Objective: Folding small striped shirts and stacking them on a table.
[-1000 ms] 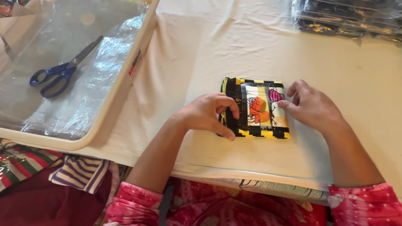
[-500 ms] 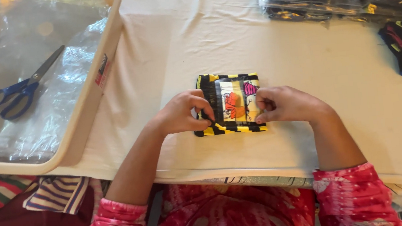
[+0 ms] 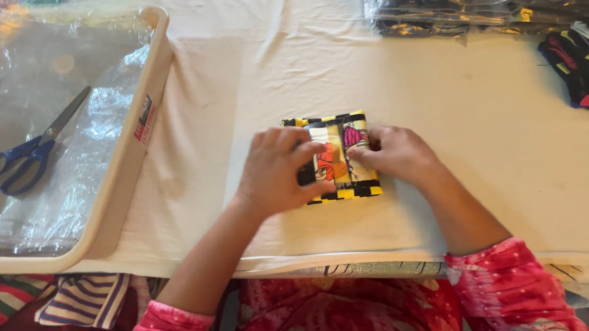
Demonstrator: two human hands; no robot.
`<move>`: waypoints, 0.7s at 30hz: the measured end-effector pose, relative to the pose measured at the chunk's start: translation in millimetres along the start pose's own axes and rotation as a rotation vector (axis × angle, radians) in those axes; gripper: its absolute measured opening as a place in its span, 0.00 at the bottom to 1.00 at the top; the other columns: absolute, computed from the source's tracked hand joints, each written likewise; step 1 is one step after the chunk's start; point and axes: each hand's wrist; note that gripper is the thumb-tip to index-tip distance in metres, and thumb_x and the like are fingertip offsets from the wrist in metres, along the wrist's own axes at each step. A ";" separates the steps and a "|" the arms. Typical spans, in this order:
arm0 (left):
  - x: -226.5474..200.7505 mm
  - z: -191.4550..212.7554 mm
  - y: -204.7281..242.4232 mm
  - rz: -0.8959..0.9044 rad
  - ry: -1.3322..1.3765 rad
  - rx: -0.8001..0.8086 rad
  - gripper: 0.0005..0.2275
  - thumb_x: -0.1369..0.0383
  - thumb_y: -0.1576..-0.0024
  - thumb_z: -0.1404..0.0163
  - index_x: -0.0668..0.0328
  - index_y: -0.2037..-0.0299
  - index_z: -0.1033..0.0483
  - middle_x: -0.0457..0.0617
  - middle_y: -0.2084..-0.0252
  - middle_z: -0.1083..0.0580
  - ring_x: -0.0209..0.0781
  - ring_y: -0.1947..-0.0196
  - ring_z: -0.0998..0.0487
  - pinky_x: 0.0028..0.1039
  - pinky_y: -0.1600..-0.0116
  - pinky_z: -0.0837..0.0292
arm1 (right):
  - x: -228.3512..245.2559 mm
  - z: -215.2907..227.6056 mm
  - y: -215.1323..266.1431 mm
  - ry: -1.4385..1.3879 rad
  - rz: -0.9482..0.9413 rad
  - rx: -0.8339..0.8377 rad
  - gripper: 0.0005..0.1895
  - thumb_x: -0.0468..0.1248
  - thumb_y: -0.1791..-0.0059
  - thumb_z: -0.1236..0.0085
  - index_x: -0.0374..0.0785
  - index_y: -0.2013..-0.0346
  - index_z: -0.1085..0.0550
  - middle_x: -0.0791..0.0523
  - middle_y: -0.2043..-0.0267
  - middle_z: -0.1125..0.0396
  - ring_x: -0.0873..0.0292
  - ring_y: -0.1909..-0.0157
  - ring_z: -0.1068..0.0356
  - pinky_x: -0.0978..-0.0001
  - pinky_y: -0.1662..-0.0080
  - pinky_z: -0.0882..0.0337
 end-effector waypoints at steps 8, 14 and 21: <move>-47.9 -36.2 -3.9 0.105 -0.156 0.091 0.53 0.42 0.60 0.38 0.67 0.29 0.48 0.64 0.29 0.44 0.65 0.28 0.46 0.56 0.29 0.54 | -9.8 -17.1 -15.2 -0.980 -0.128 0.183 0.16 0.42 0.52 0.40 0.40 0.54 0.32 0.57 0.65 0.29 0.61 0.70 0.28 0.67 0.71 0.27; -37.2 -47.0 -12.8 0.189 -0.198 -0.011 0.39 0.62 0.51 0.43 0.65 0.28 0.43 0.63 0.35 0.31 0.61 0.33 0.32 0.47 0.32 0.37 | -19.3 -18.6 -16.6 -1.493 0.040 0.195 0.10 0.38 0.46 0.43 0.38 0.53 0.31 0.56 0.61 0.28 0.63 0.64 0.25 0.71 0.62 0.22; -23.4 -19.3 -44.2 0.473 0.192 0.028 0.26 0.65 0.43 0.50 0.57 0.32 0.32 0.60 0.49 0.21 0.63 0.53 0.20 0.47 0.50 0.26 | -43.3 -21.0 -33.1 -1.201 0.151 -0.192 0.12 0.46 0.41 0.45 0.42 0.54 0.33 0.57 0.60 0.31 0.59 0.64 0.31 0.62 0.61 0.27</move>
Point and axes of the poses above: each hand's wrist, its own y-axis away from the middle knuckle, its own z-axis out of the back of the hand, x = y × z
